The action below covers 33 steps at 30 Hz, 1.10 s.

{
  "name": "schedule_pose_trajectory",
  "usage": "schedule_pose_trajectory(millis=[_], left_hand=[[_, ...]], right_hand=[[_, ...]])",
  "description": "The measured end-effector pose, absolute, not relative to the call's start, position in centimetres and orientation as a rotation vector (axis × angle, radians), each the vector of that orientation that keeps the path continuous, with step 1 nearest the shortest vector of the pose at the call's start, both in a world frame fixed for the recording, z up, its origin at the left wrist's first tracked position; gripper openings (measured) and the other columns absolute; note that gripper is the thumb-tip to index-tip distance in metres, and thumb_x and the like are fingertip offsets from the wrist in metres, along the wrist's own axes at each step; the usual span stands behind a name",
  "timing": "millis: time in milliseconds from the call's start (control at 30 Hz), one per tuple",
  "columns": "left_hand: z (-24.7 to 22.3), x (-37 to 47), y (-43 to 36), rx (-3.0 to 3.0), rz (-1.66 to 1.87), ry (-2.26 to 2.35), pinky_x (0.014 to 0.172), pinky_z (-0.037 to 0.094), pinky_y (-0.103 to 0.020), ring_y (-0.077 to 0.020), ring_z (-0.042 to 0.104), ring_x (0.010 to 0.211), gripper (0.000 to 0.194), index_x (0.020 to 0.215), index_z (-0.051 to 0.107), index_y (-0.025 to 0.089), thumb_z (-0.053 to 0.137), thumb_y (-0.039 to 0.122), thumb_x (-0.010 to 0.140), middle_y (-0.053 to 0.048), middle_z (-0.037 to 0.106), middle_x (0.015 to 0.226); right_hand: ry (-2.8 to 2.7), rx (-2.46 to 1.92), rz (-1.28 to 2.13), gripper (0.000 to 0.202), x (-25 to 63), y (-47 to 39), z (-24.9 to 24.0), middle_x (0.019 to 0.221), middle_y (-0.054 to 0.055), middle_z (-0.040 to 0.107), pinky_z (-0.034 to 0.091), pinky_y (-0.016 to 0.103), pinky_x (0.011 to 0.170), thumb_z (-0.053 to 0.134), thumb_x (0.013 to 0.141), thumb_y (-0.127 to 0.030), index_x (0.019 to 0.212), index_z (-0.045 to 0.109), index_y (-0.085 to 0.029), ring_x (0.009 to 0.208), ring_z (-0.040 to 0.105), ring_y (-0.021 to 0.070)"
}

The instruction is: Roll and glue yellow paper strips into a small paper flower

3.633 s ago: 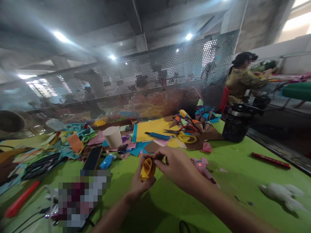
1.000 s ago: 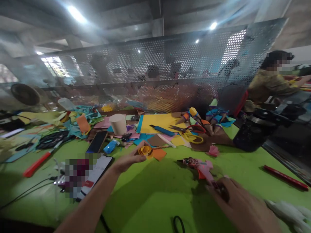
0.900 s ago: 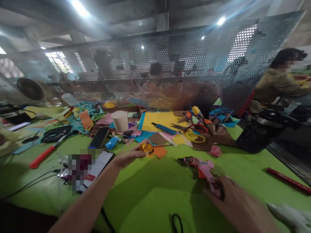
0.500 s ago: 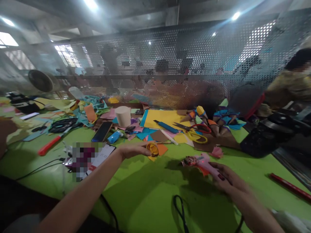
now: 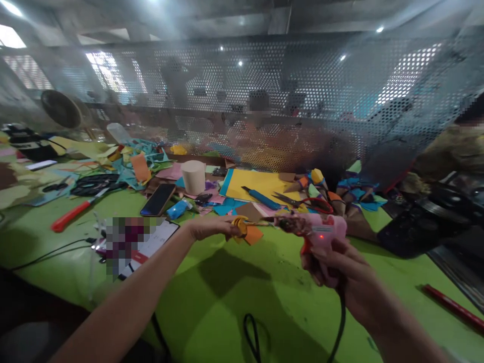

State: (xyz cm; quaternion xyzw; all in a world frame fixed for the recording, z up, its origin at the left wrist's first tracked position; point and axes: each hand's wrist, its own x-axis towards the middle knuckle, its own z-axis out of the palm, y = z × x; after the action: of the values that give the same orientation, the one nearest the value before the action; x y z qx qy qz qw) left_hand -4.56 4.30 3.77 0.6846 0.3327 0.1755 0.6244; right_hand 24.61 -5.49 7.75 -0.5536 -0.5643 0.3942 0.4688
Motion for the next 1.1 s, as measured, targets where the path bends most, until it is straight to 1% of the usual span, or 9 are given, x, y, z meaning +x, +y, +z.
schedule_pose_trajectory(millis=[100, 200, 333, 433, 600, 667, 833, 1000, 1100], left_hand=[[3.3, -5.0, 4.2, 1.542, 0.43, 0.803, 0.064, 0.037, -0.025, -0.0159, 0.049, 0.083, 0.039, 0.106, 0.066, 0.023, 0.068, 0.05, 0.076, -0.002, 0.057, 0.096], [3.0, -5.2, 4.1, 1.504, 0.442, 0.847, 0.061, 0.033, -0.024, -0.0142, 0.046, 0.078, 0.041, 0.105, 0.066, 0.023, 0.069, 0.051, 0.076, -0.001, 0.057, 0.095], [3.1, -5.0, 3.7, 1.515, 0.448, 0.851, 0.061, 0.032, -0.025, -0.0157, 0.048, 0.083, 0.045, 0.109, 0.067, 0.024, 0.07, 0.052, 0.075, -0.002, 0.059, 0.104], [3.6, -4.7, 3.3, 1.529, 0.445, 0.853, 0.063, 0.032, -0.026, -0.0175, 0.05, 0.087, 0.046, 0.112, 0.067, 0.024, 0.068, 0.052, 0.076, -0.003, 0.061, 0.11], [4.3, -4.3, 2.8, 1.542, 0.441, 0.858, 0.072, 0.036, -0.03, -0.0212, 0.054, 0.089, 0.046, 0.114, 0.068, 0.023, 0.068, 0.049, 0.076, -0.004, 0.065, 0.106], [4.5, -4.1, 2.8, 1.533, 0.431, 0.876, 0.077, 0.038, -0.031, -0.023, 0.056, 0.093, 0.047, 0.114, 0.068, 0.023, 0.068, 0.049, 0.075, -0.005, 0.066, 0.106], [4.6, -3.7, 2.7, 1.471, 0.448, 0.806, 0.093, 0.041, -0.034, -0.026, 0.055, 0.115, 0.042, 0.113, 0.068, 0.026, 0.071, 0.043, 0.074, -0.003, 0.066, 0.119], [4.4, -3.4, 2.7, 1.476, 0.432, 0.813, 0.097, 0.041, -0.034, -0.0267, 0.054, 0.119, 0.04, 0.112, 0.067, 0.028, 0.072, 0.042, 0.074, -0.001, 0.066, 0.123], [4.4, -3.4, 2.6, 1.482, 0.429, 0.807, 0.101, 0.039, -0.036, -0.0279, 0.052, 0.123, 0.041, 0.113, 0.067, 0.028, 0.071, 0.042, 0.075, -0.002, 0.065, 0.126]], right_hand=[[-1.258, -1.383, 1.23, 0.035, 23.9, -5.7, 7.0, 0.061, 0.007, 0.067, 0.04, 0.024, 0.041, 0.078, 0.067, -0.053, 0.075, 0.072, -0.019, 0.048, 0.054, 0.0154], [-1.332, -1.442, 1.137, 0.041, 23.4, -6.4, 5.9, 0.064, 0.005, 0.065, 0.04, 0.026, 0.045, 0.074, 0.071, -0.06, 0.079, 0.075, -0.02, 0.053, 0.051, 0.0154], [-1.492, -1.485, 0.996, 0.042, 23.4, -6.7, 4.4, 0.062, 0.002, 0.061, 0.04, 0.024, 0.045, 0.074, 0.07, -0.062, 0.083, 0.075, -0.022, 0.053, 0.047, 0.0149], [-1.605, -1.443, 0.942, 0.04, 23.5, -6.4, 3.7, 0.06, 0.001, 0.059, 0.04, 0.023, 0.043, 0.072, 0.073, -0.06, 0.083, 0.075, -0.022, 0.051, 0.046, 0.0142], [-1.684, -1.404, 0.865, 0.037, 23.5, -6.4, 3.2, 0.06, -0.001, 0.057, 0.038, 0.02, 0.039, 0.067, 0.082, -0.055, 0.102, 0.072, -0.025, 0.048, 0.044, 0.0127], [-1.71, -1.404, 0.848, 0.036, 23.3, -6.5, 3.4, 0.063, 0.0, 0.058, 0.04, 0.02, 0.041, 0.065, 0.084, -0.054, 0.103, 0.07, -0.025, 0.049, 0.046, 0.0131], [-1.83, -1.403, 0.856, 0.031, 23.0, -6.5, 4.0, 0.074, 0.002, 0.064, 0.044, 0.021, 0.045, 0.059, 0.088, -0.052, 0.098, 0.067, -0.024, 0.055, 0.053, 0.0146], [-1.82, -1.434, 0.85, 0.033, 23.3, -6.3, 3.4, 0.075, 0.002, 0.066, 0.045, 0.023, 0.045, 0.06, 0.088, -0.052, 0.1, 0.067, -0.023, 0.056, 0.056, 0.0158], [-1.81, -1.442, 0.87, 0.033, 23.3, -6.2, 3.0, 0.082, 0.003, 0.068, 0.05, 0.024, 0.052, 0.06, 0.088, -0.052, 0.104, 0.066, -0.023, 0.065, 0.062, 0.0183]])
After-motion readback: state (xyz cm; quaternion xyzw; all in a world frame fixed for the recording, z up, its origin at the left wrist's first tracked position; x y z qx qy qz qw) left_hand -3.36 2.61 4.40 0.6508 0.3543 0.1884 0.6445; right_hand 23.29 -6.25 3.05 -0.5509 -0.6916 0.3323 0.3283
